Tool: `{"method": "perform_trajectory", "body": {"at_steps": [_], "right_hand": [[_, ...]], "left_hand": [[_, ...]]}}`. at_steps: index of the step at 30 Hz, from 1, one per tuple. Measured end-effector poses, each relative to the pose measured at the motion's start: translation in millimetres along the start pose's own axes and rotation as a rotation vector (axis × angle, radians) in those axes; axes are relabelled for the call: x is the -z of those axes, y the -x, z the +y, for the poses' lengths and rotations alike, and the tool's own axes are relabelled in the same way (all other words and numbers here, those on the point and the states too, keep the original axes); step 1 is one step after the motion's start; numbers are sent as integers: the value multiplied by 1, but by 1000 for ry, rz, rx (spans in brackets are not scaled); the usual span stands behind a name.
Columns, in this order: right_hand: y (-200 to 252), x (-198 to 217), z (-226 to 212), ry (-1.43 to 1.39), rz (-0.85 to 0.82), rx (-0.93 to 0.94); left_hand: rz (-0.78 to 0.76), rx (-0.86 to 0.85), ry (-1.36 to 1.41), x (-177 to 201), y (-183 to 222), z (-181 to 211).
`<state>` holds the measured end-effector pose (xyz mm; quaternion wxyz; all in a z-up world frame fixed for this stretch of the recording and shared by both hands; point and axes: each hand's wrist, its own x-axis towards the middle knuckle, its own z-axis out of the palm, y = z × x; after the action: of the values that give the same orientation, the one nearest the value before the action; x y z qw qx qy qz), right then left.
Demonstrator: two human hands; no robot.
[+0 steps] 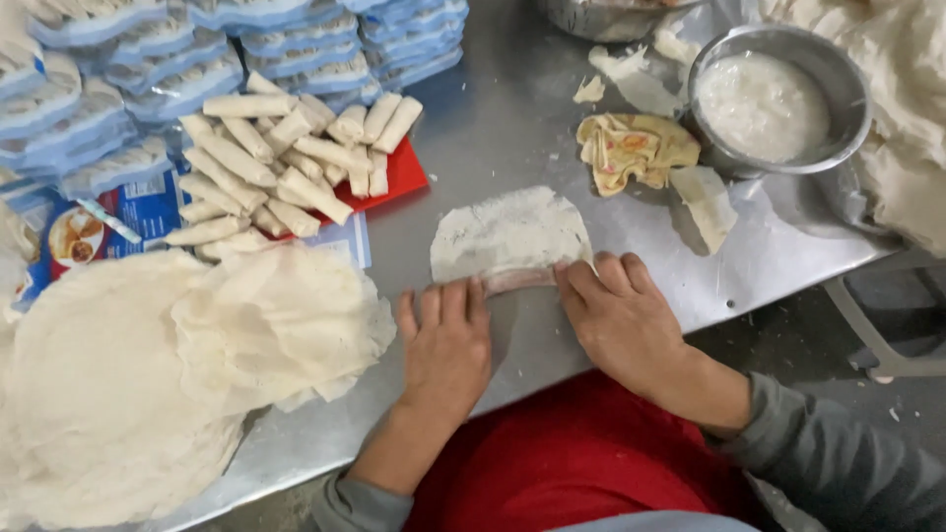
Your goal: Manually portioning filling onto wrappers and rolling them into spring rolls on a production line.
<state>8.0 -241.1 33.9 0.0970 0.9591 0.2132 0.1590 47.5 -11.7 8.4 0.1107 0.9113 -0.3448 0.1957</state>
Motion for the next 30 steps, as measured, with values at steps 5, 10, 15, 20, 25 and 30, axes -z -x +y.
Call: {"method": "perform_trajectory", "body": {"at_steps": [5, 10, 15, 20, 25, 30], "right_hand": [[-31, -22, 29, 147, 60, 79], [-27, 16, 61, 139, 244, -10], [29, 17, 33, -90, -68, 50], [0, 39, 9, -362, 61, 180], [-4, 12, -9, -422, 246, 349], [19, -7, -12, -562, 263, 221]], "left_hand": [[-68, -134, -7, 12, -39, -23], [91, -127, 3, 30, -31, -56], [-148, -307, 89, 29, 22, -43], [-87, -358, -164, 50, 31, -23], [-122, -250, -141, 44, 45, -27], [31, 204, 345, 9, 57, -4]]}}
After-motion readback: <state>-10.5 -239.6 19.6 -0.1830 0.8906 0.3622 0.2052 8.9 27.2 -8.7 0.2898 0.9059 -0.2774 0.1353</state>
